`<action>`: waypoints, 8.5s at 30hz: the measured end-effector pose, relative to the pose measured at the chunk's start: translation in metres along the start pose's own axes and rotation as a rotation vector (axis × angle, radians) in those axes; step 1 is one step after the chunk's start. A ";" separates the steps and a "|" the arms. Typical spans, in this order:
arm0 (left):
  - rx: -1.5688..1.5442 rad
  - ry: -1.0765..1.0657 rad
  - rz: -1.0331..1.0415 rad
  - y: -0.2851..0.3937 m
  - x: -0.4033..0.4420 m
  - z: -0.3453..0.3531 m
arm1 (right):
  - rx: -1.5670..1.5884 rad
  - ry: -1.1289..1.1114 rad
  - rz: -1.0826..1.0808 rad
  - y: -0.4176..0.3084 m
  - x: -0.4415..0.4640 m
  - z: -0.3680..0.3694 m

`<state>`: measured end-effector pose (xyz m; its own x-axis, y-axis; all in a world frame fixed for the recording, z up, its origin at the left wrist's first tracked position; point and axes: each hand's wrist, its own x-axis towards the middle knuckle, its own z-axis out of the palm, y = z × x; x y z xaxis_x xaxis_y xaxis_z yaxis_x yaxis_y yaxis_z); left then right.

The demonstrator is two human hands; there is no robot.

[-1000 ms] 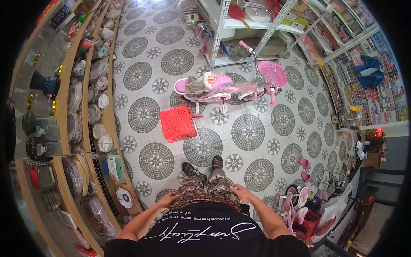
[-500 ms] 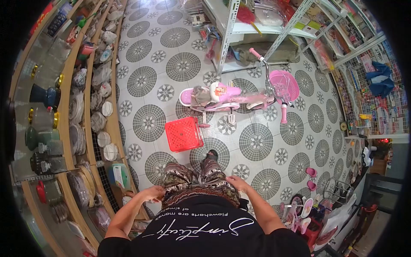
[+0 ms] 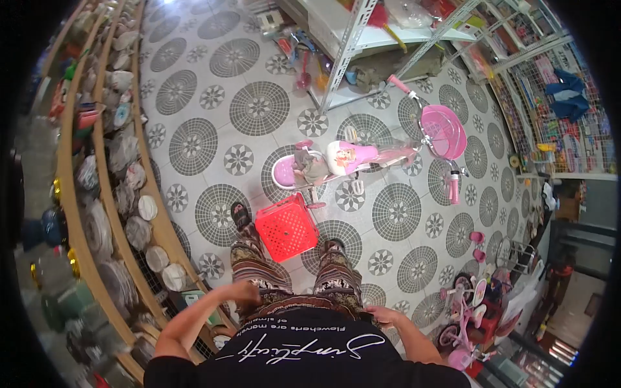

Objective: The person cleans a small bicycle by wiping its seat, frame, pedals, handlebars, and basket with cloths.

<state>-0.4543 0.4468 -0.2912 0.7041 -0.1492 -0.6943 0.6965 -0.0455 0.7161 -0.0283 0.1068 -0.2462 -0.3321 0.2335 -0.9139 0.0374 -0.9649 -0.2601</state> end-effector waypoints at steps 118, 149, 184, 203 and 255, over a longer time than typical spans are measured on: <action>0.534 0.554 0.281 0.016 0.399 -0.352 | -0.316 2.121 -1.192 -0.327 0.301 -0.265; 0.489 1.267 0.395 -0.018 0.362 -0.293 | -1.114 1.195 -1.403 -0.274 0.379 -0.152; 0.868 1.136 0.486 0.207 0.476 -0.234 | 1.091 1.730 -1.093 -0.226 0.332 -0.413; 0.654 0.658 -0.124 0.016 0.348 -0.326 | -0.732 2.075 -0.973 -0.344 0.295 -0.245; -1.067 0.910 0.987 0.059 0.350 -0.228 | -0.033 0.839 -1.268 -0.351 0.325 -0.122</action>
<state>-0.1350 0.6169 -0.5085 0.4733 0.8702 -0.1372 -0.5061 0.3961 0.7661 -0.0340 0.5361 -0.4903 0.4549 0.8905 0.0074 0.1721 -0.0798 -0.9819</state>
